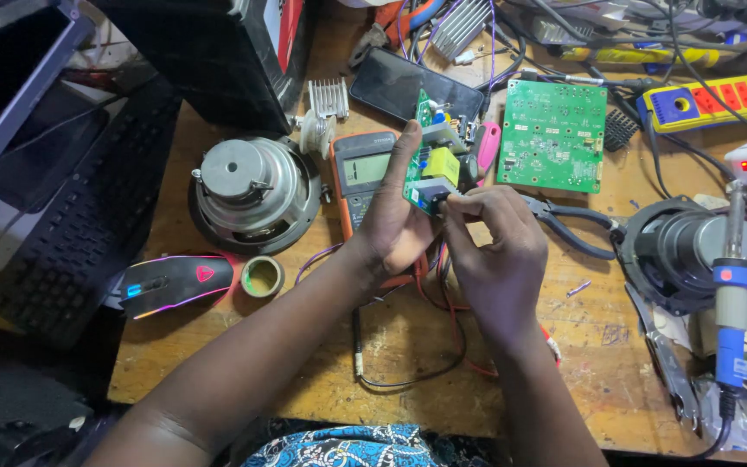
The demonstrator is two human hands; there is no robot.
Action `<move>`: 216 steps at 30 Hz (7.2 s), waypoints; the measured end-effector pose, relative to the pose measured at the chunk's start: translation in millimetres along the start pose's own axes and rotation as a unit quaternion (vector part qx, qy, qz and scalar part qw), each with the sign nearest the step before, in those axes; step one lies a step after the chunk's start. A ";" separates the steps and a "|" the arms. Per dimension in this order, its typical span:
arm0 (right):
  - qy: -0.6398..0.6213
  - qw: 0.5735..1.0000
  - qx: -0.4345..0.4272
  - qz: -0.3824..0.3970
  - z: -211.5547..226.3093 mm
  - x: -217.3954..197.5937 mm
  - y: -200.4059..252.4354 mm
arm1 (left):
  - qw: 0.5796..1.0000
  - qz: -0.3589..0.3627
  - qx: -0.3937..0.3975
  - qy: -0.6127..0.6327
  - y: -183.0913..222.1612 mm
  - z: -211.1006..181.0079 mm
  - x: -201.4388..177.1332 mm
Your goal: Repairing a circuit board using a multimeter, screwdriver, and soldering iron on a workbench
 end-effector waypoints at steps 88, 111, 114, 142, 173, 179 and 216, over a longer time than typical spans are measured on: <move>-0.453 0.844 0.287 -0.033 -79.6 9.2 13.3 | 0.892 0.105 0.203 -0.390 23.9 -50.7 52.6; -0.510 0.797 0.323 -0.023 -101.7 8.2 22.5 | 0.908 0.048 0.147 -0.389 7.8 -51.5 19.9; -0.508 0.795 0.329 -0.032 -106.1 6.7 23.9 | 0.910 0.049 0.132 -0.390 9.5 -50.2 22.3; -0.383 0.899 0.214 0.009 -101.3 -9.4 13.3 | 0.721 0.132 0.229 -0.640 38.0 -45.7 79.9; -0.191 0.976 0.089 0.062 -45.4 -37.6 -5.8 | 0.965 0.050 0.011 -0.256 28.9 -11.8 55.3; -0.191 0.975 0.098 0.053 -49.4 -35.1 -2.4 | 0.970 0.048 0.005 -0.240 30.8 -8.5 53.6; -0.219 0.971 0.084 0.040 -51.5 -45.0 -6.2 | 0.986 0.073 -0.008 -0.149 37.8 1.1 69.6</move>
Point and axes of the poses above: each hand's wrist, its own y-axis away from the middle knuckle, its own x-axis out of the palm, z = x × y, the point moved 9 cm from there along -y, towards the middle knuckle, and after that the axes turned 9 degrees about z, right-handed, at the moved point
